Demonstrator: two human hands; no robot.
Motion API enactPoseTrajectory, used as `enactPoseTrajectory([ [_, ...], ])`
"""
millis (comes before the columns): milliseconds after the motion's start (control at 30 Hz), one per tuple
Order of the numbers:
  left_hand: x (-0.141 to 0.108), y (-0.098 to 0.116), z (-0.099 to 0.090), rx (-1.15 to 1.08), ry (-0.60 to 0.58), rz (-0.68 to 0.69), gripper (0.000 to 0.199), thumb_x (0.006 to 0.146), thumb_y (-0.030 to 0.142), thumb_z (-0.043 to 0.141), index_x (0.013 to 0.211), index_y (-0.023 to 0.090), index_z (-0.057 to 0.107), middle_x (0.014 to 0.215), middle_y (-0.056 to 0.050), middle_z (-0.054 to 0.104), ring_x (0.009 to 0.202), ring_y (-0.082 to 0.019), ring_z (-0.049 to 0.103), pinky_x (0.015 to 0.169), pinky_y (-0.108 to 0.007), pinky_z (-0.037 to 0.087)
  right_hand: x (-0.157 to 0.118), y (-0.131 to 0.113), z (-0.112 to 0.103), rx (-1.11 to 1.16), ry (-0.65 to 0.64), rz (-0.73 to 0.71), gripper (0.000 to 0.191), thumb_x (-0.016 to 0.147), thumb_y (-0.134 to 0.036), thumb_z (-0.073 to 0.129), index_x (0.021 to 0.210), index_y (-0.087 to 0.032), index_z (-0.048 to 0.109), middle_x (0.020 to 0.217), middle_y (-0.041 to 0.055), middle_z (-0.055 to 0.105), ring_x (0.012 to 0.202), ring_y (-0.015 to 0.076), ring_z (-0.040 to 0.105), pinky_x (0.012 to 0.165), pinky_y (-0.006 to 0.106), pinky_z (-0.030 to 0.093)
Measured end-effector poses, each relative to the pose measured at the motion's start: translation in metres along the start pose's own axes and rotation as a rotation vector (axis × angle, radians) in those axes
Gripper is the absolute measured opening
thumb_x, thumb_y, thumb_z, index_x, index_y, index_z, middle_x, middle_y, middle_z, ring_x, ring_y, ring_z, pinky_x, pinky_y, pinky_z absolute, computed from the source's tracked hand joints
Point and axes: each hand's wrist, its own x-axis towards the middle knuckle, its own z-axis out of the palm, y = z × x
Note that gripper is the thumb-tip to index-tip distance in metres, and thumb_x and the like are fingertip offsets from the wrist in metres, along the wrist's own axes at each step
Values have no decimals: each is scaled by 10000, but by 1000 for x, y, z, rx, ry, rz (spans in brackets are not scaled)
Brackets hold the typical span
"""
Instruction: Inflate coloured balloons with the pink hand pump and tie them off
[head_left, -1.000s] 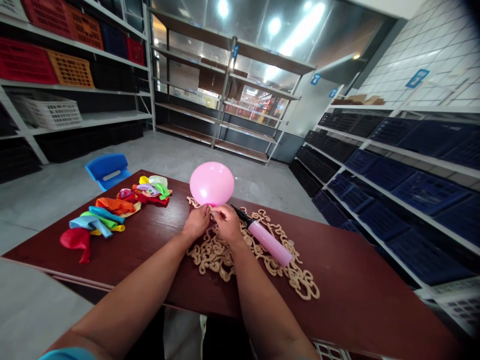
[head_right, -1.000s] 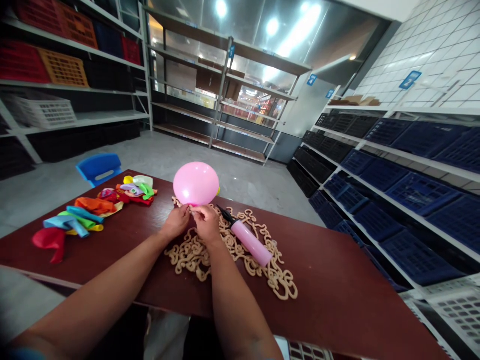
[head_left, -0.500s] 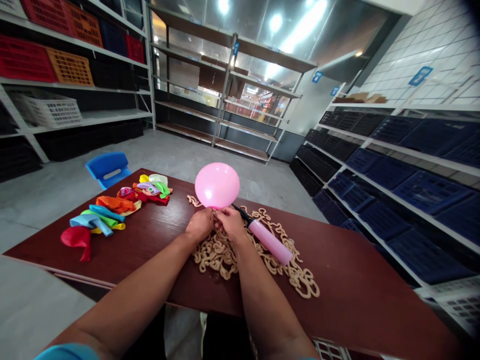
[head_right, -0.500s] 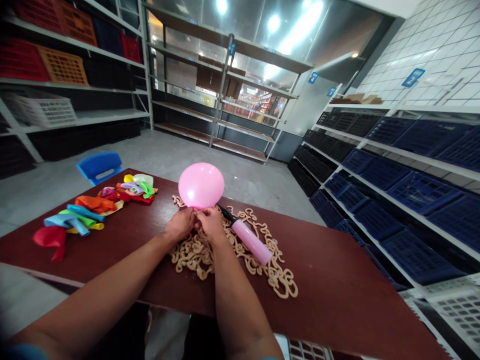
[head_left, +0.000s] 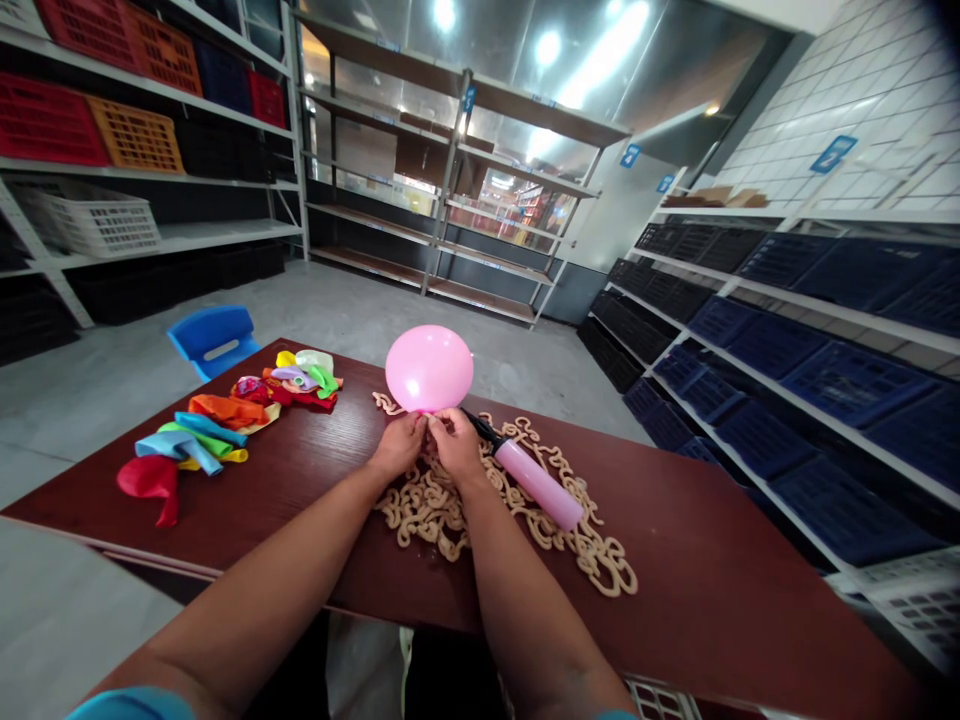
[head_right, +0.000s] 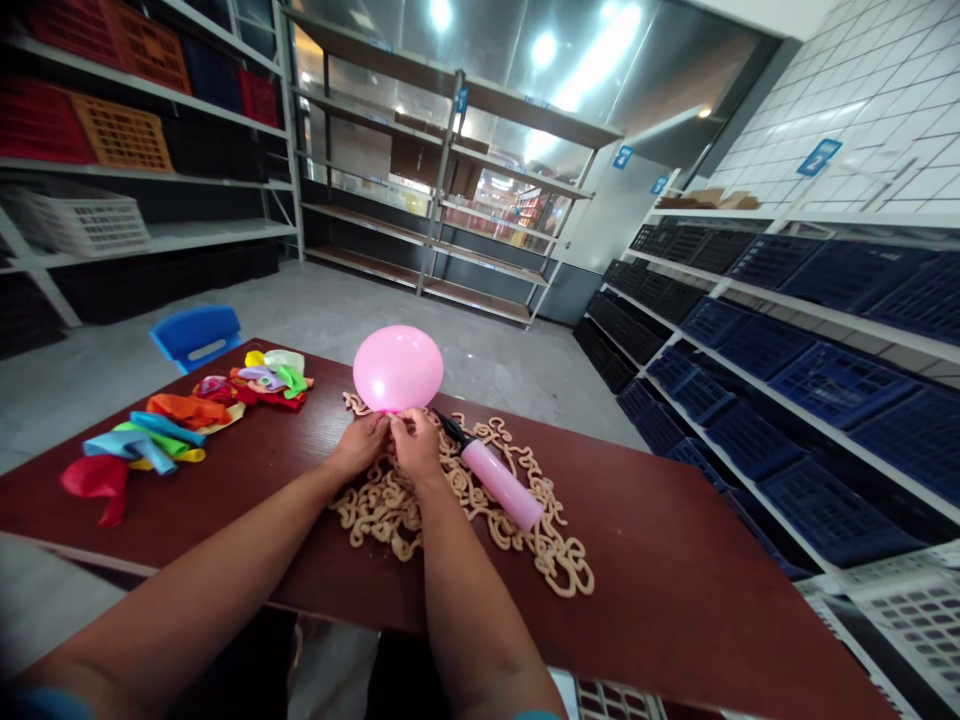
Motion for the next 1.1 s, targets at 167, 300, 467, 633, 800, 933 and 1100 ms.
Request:
enactPoseTrajectory([
  [167, 1, 1, -4, 129, -14, -5, 287, 862, 294, 297, 725, 173, 519, 701, -32, 563, 663, -141, 512, 646, -253, 363, 2, 1, -4, 125, -111, 43, 262, 740, -455, 499, 718, -199, 549, 568, -44, 543, 423, 90, 483, 417, 207, 375],
  [300, 1, 1, -4, 152, -18, -13, 285, 858, 295, 294, 749, 168, 524, 720, -39, 576, 665, -137, 516, 646, -251, 369, 3, 3, -3, 221, -98, 72, 217, 684, -407, 580, 752, -206, 531, 584, -55, 558, 393, 85, 476, 385, 208, 375],
  [467, 1, -3, -3, 168, -21, -13, 294, 858, 317, 300, 783, 166, 540, 737, -47, 597, 668, -141, 532, 638, -254, 375, 1, -2, -2, 271, -114, 70, 213, 651, -376, 621, 763, -197, 591, 643, -32, 599, 432, 82, 488, 415, 217, 417],
  [633, 1, -4, -4, 134, -54, -16, 308, 856, 324, 310, 783, 161, 560, 736, -51, 603, 672, -145, 537, 635, -256, 384, 0, -5, -4, 241, -109, 104, 210, 646, -367, 632, 758, -190, 623, 626, -24, 605, 456, 91, 512, 421, 210, 420],
  [800, -3, 2, -5, -49, -56, -99, 318, 840, 375, 339, 751, 165, 561, 652, -26, 577, 596, -138, 517, 568, -249, 394, 1, -4, -6, 269, -92, 159, 235, 623, -390, 655, 711, -182, 587, 591, -29, 599, 466, 101, 529, 404, 201, 398],
  [933, -4, 8, -6, -173, -54, -152, 305, 815, 389, 374, 687, 170, 543, 570, -8, 534, 521, -126, 481, 492, -236, 369, 3, -2, -8, 379, -86, 205, 244, 648, -395, 631, 730, -182, 544, 571, -34, 583, 467, 96, 521, 381, 183, 357],
  [1100, -7, 13, -4, -273, -158, -170, 313, 760, 432, 456, 613, 160, 507, 479, 15, 450, 432, -100, 401, 419, -219, 304, 8, 8, -7, 342, 61, 181, 208, 687, -382, 573, 752, -199, 498, 507, -58, 530, 432, 89, 479, 376, 184, 328],
])
